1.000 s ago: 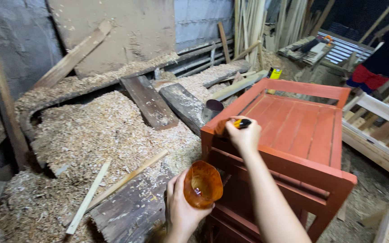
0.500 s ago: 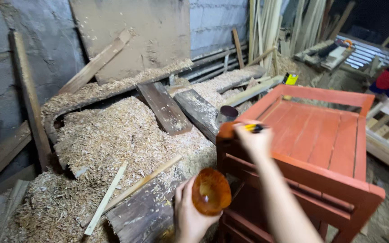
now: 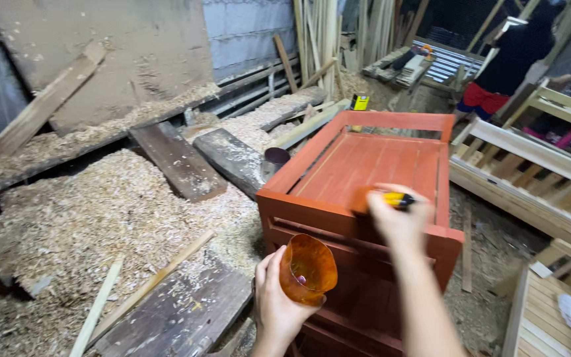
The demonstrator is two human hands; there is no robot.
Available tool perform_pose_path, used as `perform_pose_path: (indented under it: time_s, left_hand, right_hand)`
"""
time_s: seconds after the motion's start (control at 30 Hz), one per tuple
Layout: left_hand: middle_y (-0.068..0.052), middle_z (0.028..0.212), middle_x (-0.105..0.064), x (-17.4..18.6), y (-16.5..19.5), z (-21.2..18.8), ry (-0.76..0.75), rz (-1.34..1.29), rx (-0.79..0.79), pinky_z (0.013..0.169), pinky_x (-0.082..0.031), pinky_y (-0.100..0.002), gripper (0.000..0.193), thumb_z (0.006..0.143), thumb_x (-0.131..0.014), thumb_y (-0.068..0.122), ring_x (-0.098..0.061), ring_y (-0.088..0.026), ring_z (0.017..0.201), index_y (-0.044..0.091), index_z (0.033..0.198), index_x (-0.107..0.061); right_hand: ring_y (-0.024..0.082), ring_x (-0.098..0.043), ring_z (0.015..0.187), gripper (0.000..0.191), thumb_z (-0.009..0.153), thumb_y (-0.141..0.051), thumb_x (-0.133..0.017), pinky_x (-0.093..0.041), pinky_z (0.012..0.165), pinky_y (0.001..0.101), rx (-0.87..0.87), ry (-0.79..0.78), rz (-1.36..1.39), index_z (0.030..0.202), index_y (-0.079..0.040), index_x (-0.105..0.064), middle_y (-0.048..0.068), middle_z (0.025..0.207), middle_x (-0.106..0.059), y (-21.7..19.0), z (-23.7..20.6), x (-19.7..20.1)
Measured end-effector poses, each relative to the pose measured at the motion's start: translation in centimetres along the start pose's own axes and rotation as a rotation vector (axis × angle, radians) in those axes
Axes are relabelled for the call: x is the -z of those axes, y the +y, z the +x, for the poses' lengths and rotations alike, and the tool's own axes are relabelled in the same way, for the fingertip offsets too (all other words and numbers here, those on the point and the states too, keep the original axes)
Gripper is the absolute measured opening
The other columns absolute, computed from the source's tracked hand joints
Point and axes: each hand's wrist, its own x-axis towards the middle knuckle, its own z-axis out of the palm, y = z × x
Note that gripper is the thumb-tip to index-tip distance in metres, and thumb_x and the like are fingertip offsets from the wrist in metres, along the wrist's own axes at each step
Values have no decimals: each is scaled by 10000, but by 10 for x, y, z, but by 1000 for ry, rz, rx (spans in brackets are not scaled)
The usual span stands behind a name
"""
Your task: The person applies reddish-orange stain to a small wooden shelf unit, holding a stain container in one hand and a brush in the other. They brush the top surface, rails, side panels, and lower shelves, dipping the brush into the container as they coat different parts of the furniture.
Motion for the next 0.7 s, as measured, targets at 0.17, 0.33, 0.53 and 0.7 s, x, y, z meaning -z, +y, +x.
perform_pose_path:
  time_s: [0.17,0.33,0.53,0.7]
  left_hand:
    - [-114,1268,-554,-13,13,-5,-21,32,24,995,-491,-445,1081,377,-1006,216,-571,-341,1185,128,1344,-532]
    - [-115,1281,-541,-32,24,-7,-40,-9,-23,991,-487,-449,1091,376,-1012,243,-566,-342,1190,125,1346,-528]
    - [-97,1291,-544,-51,30,-9,-73,-26,6,999,-486,-446,1093,379,-1008,245,-573,-330,1190,154,1359,-532]
    - [-99,1277,-552,-52,29,-15,-72,23,-16,994,-477,-463,1106,361,-1017,239,-572,-339,1182,150,1351,-533]
  right_hand:
    - [69,-722,807,258,831,-214,-799,-575,745,248,85,-140,7,1030,-50,-795,22,883,-788,-9,-3,-50]
    - [87,-655,689,227,840,-225,-829,-540,629,257,10,-48,-162,1019,-85,-831,29,810,-756,-41,2,62]
    - [71,-679,769,184,925,-173,-773,-551,727,215,161,114,-251,1055,-44,-788,27,892,-747,-35,-4,168]
    - [102,-688,708,188,845,-185,-742,-544,660,256,0,54,-212,965,-57,-810,35,805,-759,-23,-5,106]
